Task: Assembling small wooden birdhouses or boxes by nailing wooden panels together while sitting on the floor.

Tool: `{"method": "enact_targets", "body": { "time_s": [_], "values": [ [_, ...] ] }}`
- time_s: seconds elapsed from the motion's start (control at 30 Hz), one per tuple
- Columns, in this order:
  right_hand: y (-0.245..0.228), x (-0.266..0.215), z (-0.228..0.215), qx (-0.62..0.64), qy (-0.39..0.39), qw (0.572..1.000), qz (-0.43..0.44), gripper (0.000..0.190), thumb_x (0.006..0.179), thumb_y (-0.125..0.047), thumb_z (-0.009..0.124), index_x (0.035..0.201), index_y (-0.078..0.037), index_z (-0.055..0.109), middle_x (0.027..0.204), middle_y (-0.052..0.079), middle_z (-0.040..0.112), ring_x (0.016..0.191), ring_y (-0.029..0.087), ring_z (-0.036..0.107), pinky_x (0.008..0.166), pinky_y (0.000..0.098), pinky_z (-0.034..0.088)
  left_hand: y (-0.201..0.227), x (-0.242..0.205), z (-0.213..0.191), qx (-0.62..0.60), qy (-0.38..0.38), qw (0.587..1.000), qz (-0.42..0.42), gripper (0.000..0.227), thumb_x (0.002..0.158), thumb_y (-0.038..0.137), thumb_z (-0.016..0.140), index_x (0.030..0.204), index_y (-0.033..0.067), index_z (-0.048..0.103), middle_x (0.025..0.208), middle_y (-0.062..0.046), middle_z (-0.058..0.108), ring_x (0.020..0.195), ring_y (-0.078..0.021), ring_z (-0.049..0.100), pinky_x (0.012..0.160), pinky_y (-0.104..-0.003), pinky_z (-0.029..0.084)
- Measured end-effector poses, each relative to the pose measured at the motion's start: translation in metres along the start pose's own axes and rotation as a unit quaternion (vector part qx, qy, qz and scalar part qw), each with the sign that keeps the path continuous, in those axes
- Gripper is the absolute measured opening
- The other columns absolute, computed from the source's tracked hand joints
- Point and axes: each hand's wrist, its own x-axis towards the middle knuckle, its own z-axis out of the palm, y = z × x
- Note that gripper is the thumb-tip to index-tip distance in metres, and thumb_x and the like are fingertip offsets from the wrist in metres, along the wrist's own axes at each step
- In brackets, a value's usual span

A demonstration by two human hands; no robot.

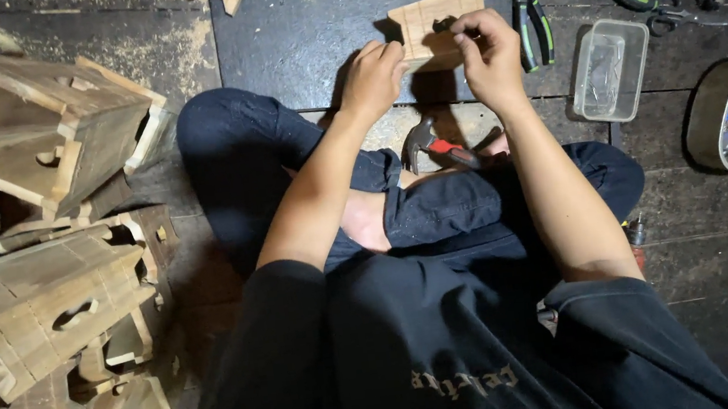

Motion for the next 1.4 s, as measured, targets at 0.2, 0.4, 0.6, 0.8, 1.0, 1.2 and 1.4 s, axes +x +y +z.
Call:
{"method": "enact_targets", "body": {
  "time_s": [0.2, 0.4, 0.6, 0.8, 1.0, 1.2, 1.4],
  "values": [
    [-0.019, 0.006, 0.010, -0.049, -0.025, 0.998, -0.041, 0.026, 0.086, 0.022, 0.061, 0.104, 0.005, 0.070, 0.100, 0.012, 0.063, 0.079, 0.019, 0.056, 0.070, 0.0281, 0.045, -0.011, 0.003, 0.007, -0.008, 0.025, 1.000, 0.007, 0.011, 0.091, 0.007, 0.069, 0.089, 0.0100, 0.058, 0.083, -0.004, 0.069, 0.089, -0.0241, 0.066, 0.076, -0.040, 0.056],
    [-0.013, 0.012, 0.019, -0.079, -0.026, 0.995, -0.058, 0.026, 0.088, 0.022, 0.067, 0.109, 0.007, 0.071, 0.099, 0.013, 0.067, 0.079, 0.020, 0.060, 0.071, 0.0291, 0.050, -0.002, 0.009, -0.006, -0.038, 0.033, 0.999, -0.020, 0.018, 0.084, 0.001, 0.076, 0.090, 0.0066, 0.059, 0.085, -0.005, 0.066, 0.079, -0.0244, 0.064, 0.071, -0.039, 0.055],
    [0.007, 0.010, 0.026, 0.055, -0.008, 0.998, 0.011, 0.010, 0.099, 0.012, 0.065, 0.105, 0.004, 0.066, 0.093, 0.009, 0.066, 0.079, 0.016, 0.060, 0.073, 0.0263, 0.050, 0.007, 0.012, -0.019, -0.091, 0.035, 0.995, -0.030, 0.022, 0.081, -0.002, 0.076, 0.092, 0.0039, 0.058, 0.087, -0.009, 0.068, 0.080, -0.0302, 0.065, 0.072, -0.042, 0.053],
    [-0.009, 0.016, 0.034, -0.017, -0.010, 0.999, -0.030, 0.010, 0.092, 0.012, 0.071, 0.099, 0.004, 0.071, 0.102, 0.010, 0.070, 0.087, 0.020, 0.059, 0.076, 0.0292, 0.048, 0.002, 0.014, -0.019, -0.102, -0.004, 0.993, -0.058, 0.024, 0.081, -0.004, 0.075, 0.096, 0.0046, 0.059, 0.092, -0.010, 0.071, 0.085, -0.0318, 0.068, 0.076, -0.043, 0.054],
    [0.014, 0.015, 0.042, -0.114, -0.012, 0.992, -0.060, 0.012, 0.086, 0.012, 0.077, 0.095, 0.003, 0.073, 0.106, 0.012, 0.065, 0.101, 0.025, 0.057, 0.081, 0.0332, 0.052, -0.005, 0.013, -0.006, -0.136, -0.004, 0.987, -0.091, 0.025, 0.084, -0.002, 0.076, 0.100, 0.0054, 0.058, 0.096, -0.010, 0.072, 0.085, -0.0297, 0.071, 0.073, -0.042, 0.057],
    [0.009, 0.018, 0.041, -0.087, -0.021, 0.995, -0.050, 0.012, 0.088, 0.012, 0.072, 0.096, 0.004, 0.071, 0.110, 0.014, 0.067, 0.103, 0.028, 0.059, 0.085, 0.0354, 0.052, -0.011, 0.014, 0.005, -0.162, -0.004, 0.979, -0.124, 0.035, 0.082, 0.008, 0.084, 0.105, 0.0067, 0.057, 0.096, -0.011, 0.078, 0.081, -0.0319, 0.077, 0.067, -0.044, 0.060],
    [0.009, 0.007, 0.041, 0.028, -0.007, 0.999, 0.024, 0.010, 0.104, 0.010, 0.054, 0.111, 0.003, 0.054, 0.109, 0.016, 0.065, 0.094, 0.024, 0.063, 0.087, 0.0350, 0.055, -0.008, 0.015, 0.001, -0.172, -0.031, 0.972, -0.159, 0.031, 0.084, 0.008, 0.083, 0.103, 0.0057, 0.058, 0.095, -0.010, 0.079, 0.076, -0.0312, 0.077, 0.064, -0.045, 0.059]
  ]
}}
